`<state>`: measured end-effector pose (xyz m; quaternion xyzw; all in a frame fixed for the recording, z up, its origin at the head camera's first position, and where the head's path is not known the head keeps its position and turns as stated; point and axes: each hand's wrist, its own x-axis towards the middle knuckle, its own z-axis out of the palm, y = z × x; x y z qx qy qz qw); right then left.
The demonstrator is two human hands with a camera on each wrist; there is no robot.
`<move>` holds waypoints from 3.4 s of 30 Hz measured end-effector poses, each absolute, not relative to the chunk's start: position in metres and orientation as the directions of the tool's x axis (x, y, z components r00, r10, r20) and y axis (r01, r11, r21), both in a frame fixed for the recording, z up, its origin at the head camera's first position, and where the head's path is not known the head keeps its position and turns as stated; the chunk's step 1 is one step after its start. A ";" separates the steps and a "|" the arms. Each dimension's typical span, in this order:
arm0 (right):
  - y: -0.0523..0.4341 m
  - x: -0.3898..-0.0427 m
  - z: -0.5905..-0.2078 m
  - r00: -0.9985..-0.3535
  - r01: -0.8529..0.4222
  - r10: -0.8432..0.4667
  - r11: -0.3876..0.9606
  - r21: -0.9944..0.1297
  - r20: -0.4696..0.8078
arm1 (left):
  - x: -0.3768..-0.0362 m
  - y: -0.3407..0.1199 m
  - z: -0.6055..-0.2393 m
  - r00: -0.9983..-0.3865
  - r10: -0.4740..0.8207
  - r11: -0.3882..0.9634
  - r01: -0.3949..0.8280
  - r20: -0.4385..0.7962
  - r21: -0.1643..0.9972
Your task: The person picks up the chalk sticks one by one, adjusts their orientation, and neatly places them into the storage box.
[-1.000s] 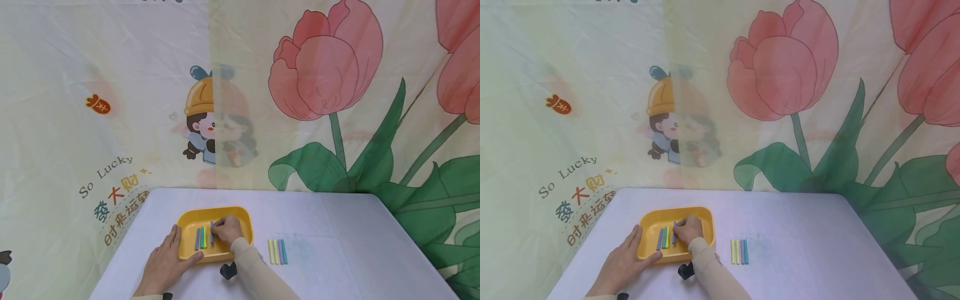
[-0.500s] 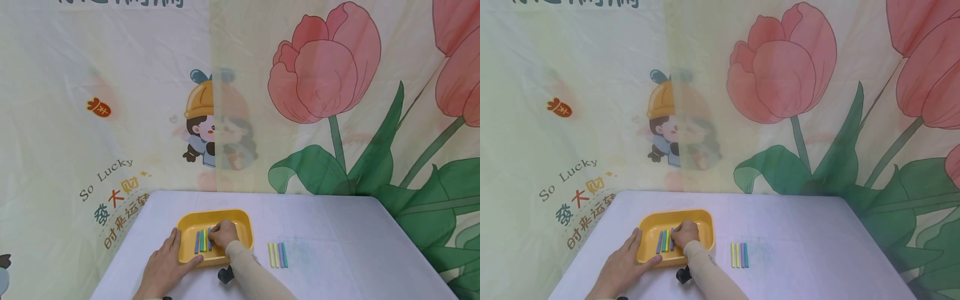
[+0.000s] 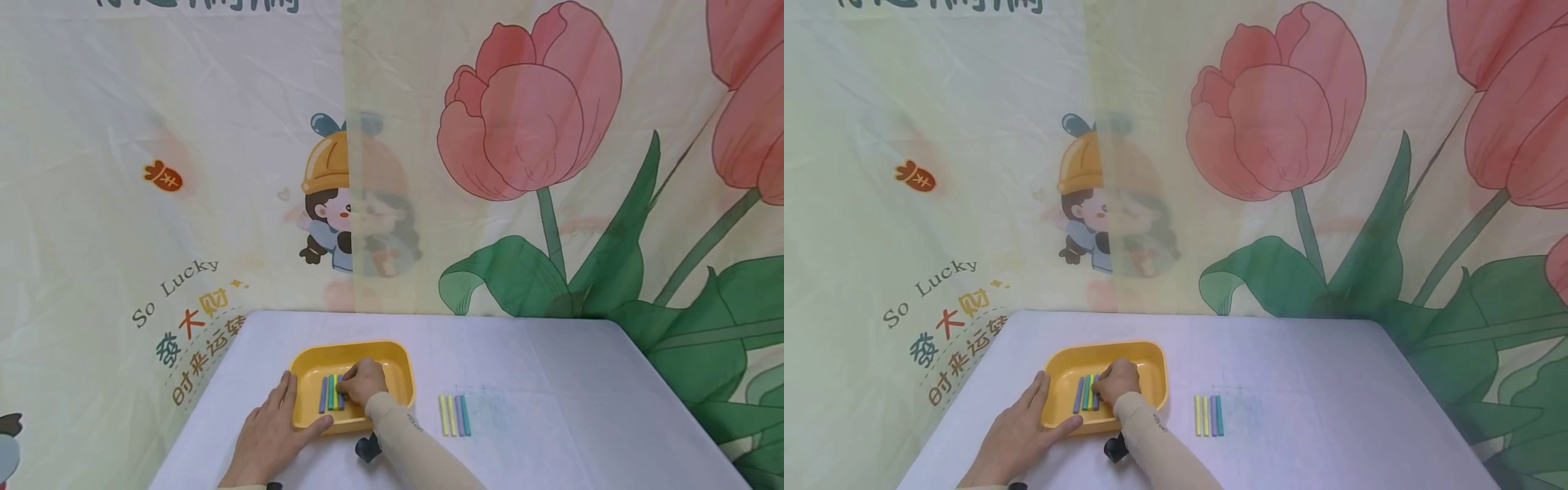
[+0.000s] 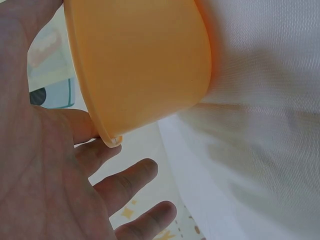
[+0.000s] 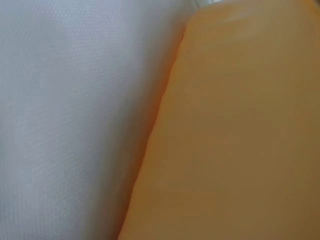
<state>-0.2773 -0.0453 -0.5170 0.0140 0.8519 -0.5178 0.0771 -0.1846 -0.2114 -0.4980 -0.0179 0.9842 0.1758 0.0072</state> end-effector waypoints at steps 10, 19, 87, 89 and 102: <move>-0.036 -0.277 -0.514 -0.987 0.100 -0.055 0.506 -0.856 -0.148 | -0.186 -0.209 -0.498 -0.998 -0.045 0.936 -0.058 -0.046 0.346; -0.022 -0.274 -0.511 -0.988 0.090 -0.064 0.489 -0.868 -0.138 | -0.187 -0.210 -0.498 -0.998 -0.048 0.939 -0.059 -0.040 0.340; 0.097 -0.222 -0.469 -1.000 0.030 0.017 0.362 -0.932 -0.025 | -0.186 -0.209 -0.498 -0.996 -0.053 0.932 -0.076 -0.073 0.354; 0.103 -0.222 -0.472 -0.999 0.043 0.038 0.368 -0.929 -0.031 | -0.186 -0.209 -0.498 -0.996 -0.051 0.931 -0.074 -0.073 0.356; 0.155 -0.225 -0.491 -0.966 0.192 0.241 0.439 -0.878 -0.091 | -0.185 -0.211 -0.499 -0.999 -0.026 0.934 -0.041 -0.048 0.356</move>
